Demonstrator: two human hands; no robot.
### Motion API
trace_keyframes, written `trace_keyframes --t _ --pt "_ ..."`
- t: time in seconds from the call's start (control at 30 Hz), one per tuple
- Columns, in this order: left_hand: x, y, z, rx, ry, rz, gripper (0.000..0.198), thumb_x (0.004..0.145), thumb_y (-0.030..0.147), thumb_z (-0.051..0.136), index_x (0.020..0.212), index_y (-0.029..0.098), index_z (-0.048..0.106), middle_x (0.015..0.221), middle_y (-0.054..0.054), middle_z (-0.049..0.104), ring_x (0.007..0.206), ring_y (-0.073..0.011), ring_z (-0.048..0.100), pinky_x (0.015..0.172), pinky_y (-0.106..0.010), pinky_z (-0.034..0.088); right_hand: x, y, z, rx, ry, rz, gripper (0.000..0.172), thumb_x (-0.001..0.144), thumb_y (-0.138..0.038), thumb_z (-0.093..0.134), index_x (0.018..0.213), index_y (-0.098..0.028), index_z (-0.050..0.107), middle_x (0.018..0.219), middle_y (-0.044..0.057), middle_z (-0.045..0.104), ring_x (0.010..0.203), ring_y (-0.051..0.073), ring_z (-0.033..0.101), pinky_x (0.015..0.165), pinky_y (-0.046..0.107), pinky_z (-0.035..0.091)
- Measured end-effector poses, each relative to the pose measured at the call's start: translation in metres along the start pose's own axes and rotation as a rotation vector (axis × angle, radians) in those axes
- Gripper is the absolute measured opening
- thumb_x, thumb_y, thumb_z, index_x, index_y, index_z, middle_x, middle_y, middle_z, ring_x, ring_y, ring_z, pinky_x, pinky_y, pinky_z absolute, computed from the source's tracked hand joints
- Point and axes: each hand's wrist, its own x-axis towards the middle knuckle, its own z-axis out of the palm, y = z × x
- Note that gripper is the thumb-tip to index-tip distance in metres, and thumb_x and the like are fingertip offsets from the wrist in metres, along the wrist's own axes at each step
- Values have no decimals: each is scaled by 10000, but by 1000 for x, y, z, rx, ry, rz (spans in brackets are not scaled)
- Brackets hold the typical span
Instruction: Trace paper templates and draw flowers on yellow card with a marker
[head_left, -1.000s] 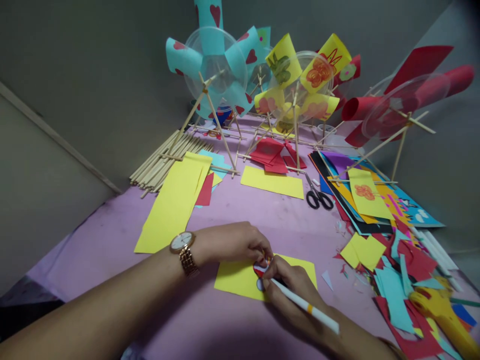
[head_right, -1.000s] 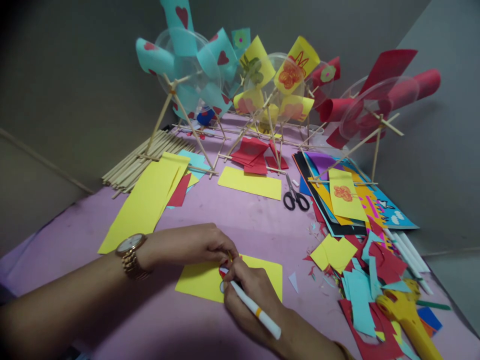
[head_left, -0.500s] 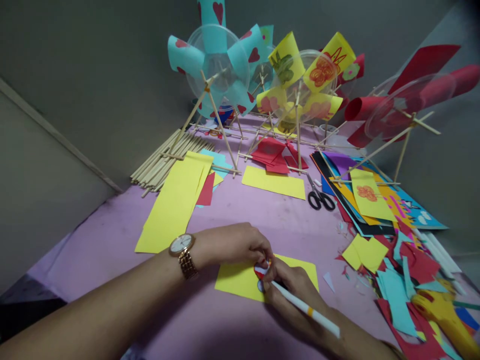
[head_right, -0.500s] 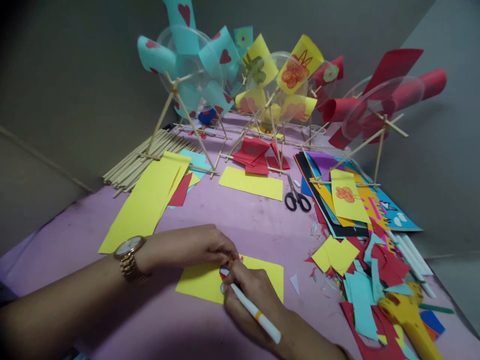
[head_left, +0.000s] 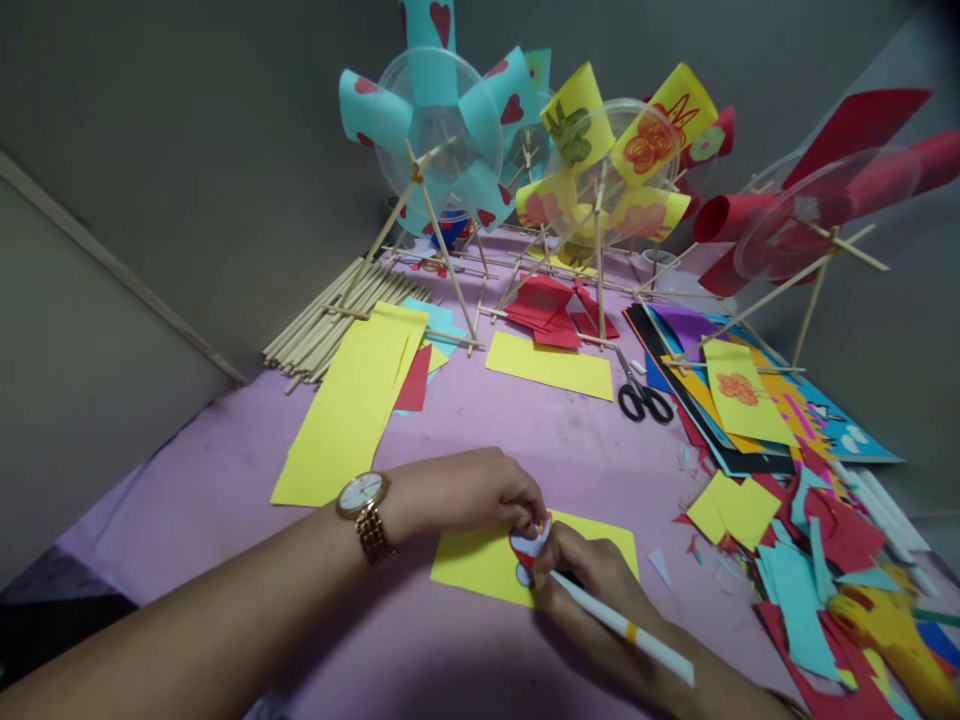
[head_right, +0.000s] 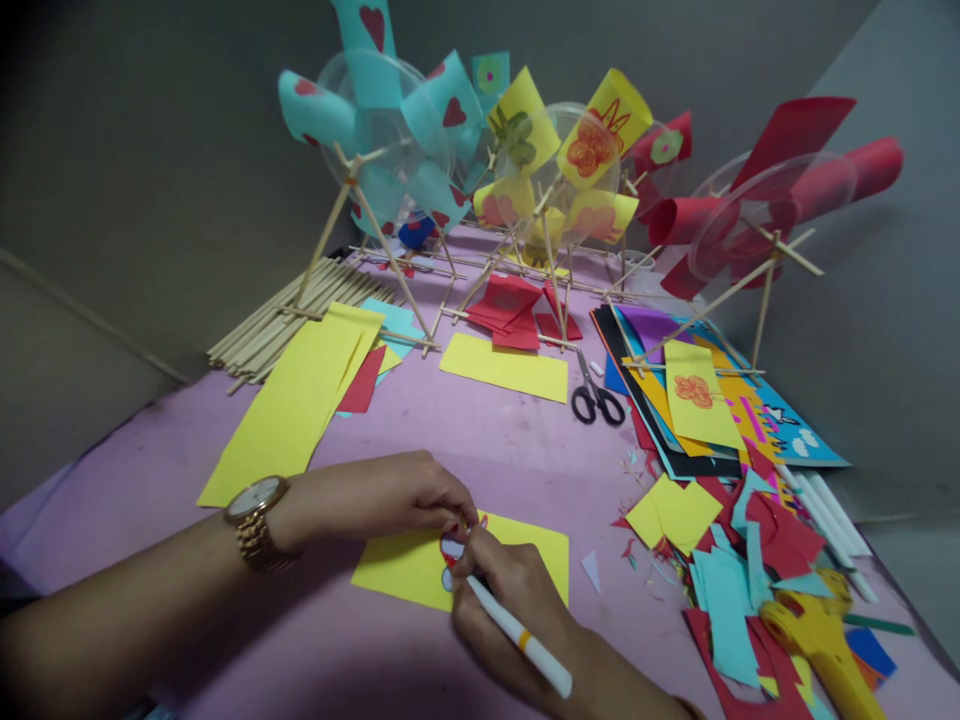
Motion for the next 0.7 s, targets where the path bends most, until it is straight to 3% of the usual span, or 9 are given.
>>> trace_keyframes --t 0.7 --pt "-1 -3 2 -42 7 -7 254 841 22 523 967 167 690 901 -23 725 793 -107 644 709 -182 435 -5 -1 -3 93 0 127 65 680 -195 402 625 -228 397 506 -50 422 417 99 367 425 202 265"
